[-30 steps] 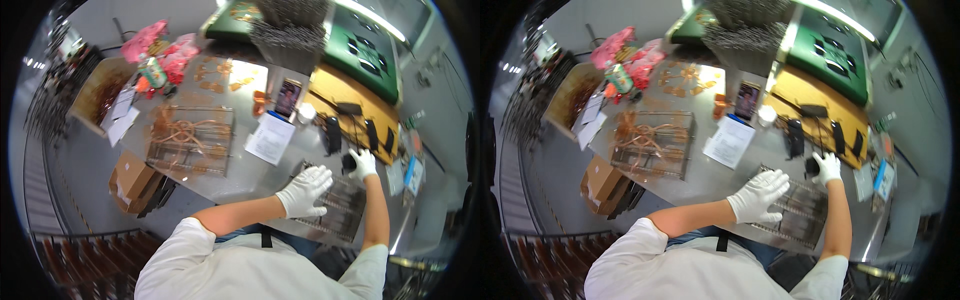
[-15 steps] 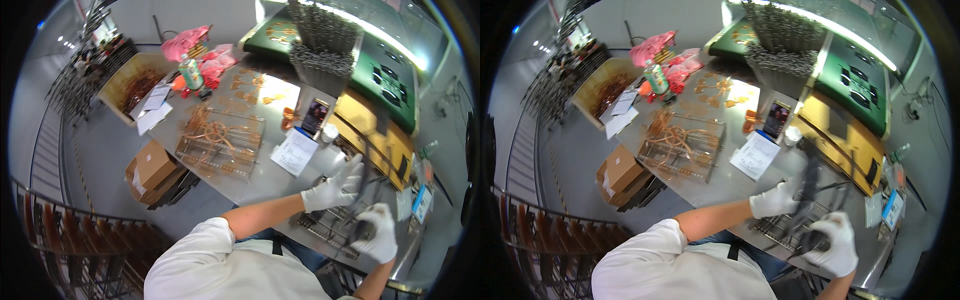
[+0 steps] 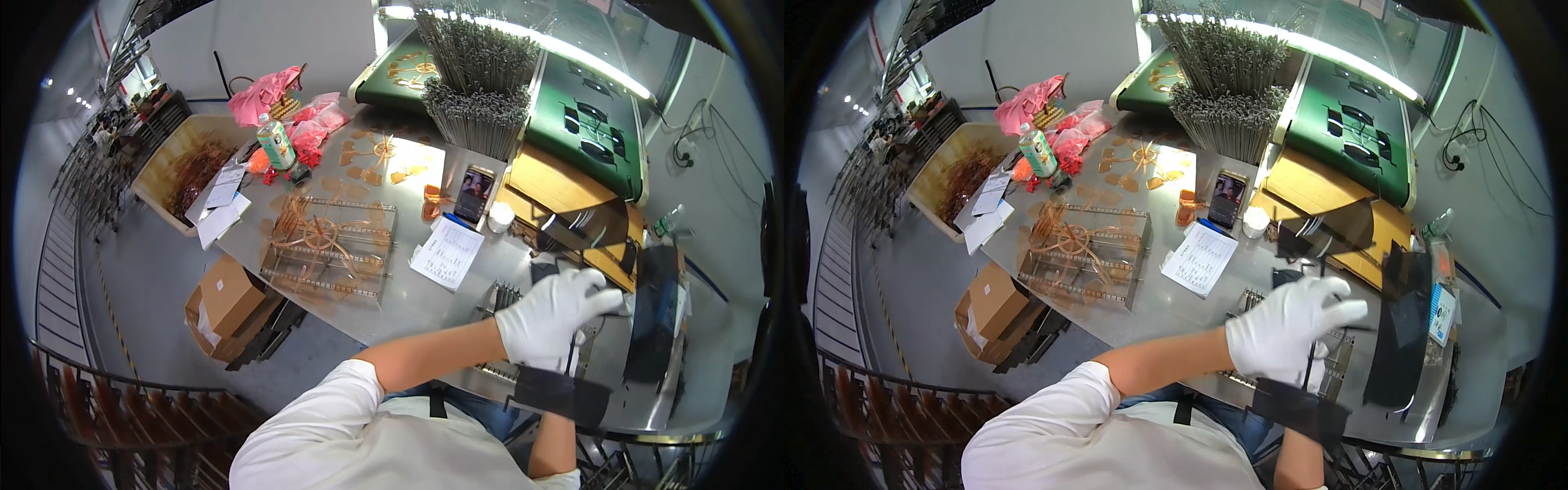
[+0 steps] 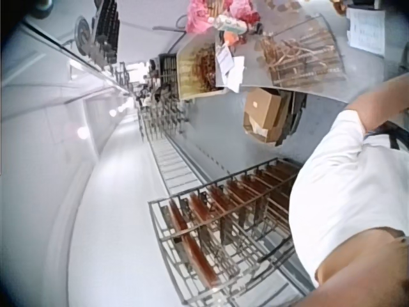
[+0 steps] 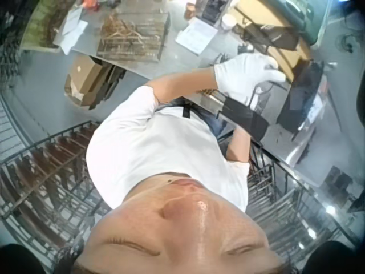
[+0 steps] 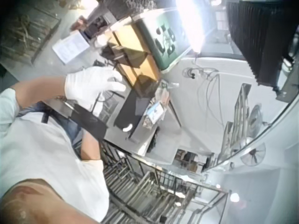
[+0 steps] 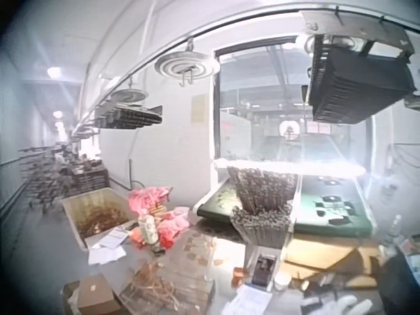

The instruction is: The person assembles decorative metal frames by attaching black plastic pieces to metal grids and arranging copper-colored wire structures on a workbench. They handle multiple frames and components, placing them on a nearby rack.

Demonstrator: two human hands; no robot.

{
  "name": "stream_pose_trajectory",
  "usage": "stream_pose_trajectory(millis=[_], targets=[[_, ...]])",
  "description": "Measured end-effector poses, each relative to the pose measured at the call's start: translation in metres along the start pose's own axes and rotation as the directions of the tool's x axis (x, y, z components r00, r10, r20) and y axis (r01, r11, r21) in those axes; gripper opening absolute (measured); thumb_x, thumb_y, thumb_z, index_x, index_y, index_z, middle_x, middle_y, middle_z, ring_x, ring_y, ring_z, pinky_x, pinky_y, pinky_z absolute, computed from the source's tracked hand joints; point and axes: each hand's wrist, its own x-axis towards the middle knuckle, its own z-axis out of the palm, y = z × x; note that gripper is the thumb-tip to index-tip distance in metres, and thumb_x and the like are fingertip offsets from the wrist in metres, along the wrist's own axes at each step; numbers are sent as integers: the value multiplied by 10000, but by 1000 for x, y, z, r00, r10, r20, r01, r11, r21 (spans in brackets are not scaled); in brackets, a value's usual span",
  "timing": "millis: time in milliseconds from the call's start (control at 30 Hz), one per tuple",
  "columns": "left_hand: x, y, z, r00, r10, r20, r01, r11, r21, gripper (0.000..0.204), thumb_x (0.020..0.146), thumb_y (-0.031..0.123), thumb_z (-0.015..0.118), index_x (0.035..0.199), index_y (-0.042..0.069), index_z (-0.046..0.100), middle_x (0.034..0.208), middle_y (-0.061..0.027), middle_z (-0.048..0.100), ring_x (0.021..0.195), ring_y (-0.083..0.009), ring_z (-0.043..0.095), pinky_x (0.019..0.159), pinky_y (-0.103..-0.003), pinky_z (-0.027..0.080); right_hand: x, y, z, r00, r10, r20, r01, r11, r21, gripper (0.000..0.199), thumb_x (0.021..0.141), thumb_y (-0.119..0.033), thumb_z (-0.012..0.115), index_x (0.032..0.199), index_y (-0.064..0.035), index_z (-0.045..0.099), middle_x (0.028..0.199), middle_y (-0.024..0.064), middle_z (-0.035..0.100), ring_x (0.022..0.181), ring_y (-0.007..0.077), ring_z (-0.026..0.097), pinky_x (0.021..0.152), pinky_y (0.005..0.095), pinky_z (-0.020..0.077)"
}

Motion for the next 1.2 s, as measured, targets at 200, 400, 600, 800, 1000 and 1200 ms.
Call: stream_pose_trajectory(millis=[200,400,600,800,1000,1200], targets=[[-57,-30,-70,793,-490,-363,-9,586,-810,587,858,1,673,1402,68,462,1284,-176,583,1119,-251,636,927,-371,586,10,-15,0,999,34,29,-35,999,29,765,889,-116,554,1628,-164,361,937,111,588,693,201,570,658,332,513],[-114,-37,-125,756,-457,-468,-260,446,-856,868,762,65,828,1514,183,411,1393,-203,491,1122,-345,557,809,-362,531,18,71,41,996,82,-26,-56,848,526,634,1036,-399,501,1578,-86,394,817,41,625,624,133,566,577,290,479],[-128,-40,-124,743,-460,-486,-267,462,-846,1000,704,155,944,1533,159,385,1394,-246,505,1165,-390,590,876,-436,590,36,77,64,855,433,286,-515,633,578,333,1049,-420,515,1155,-107,554,753,83,700,534,146,597,473,268,474],[-126,-39,-121,755,-464,-464,-189,523,-831,981,773,194,900,1573,158,334,1394,-243,493,1169,-385,601,901,-414,583,33,82,64,965,258,36,-244,942,-230,657,1070,-452,470,1591,-92,294,757,158,712,636,300,688,574,438,548],[-114,-32,-101,777,-518,-358,-87,474,-876,571,924,207,728,1437,135,487,1307,-252,599,1113,-402,635,902,-417,583,39,27,39,998,-35,-42,-3,740,-672,1055,906,-410,768,1664,-81,112,991,239,709,883,384,724,741,496,572],[-113,-19,-82,884,-464,52,17,-78,-997,361,1008,280,612,1299,65,605,1205,-261,644,974,-411,668,807,-452,573,24,-79,36,997,-66,47,65,998,6,942,820,-154,806,1610,-11,312,903,157,686,866,250,685,766,365,566]])
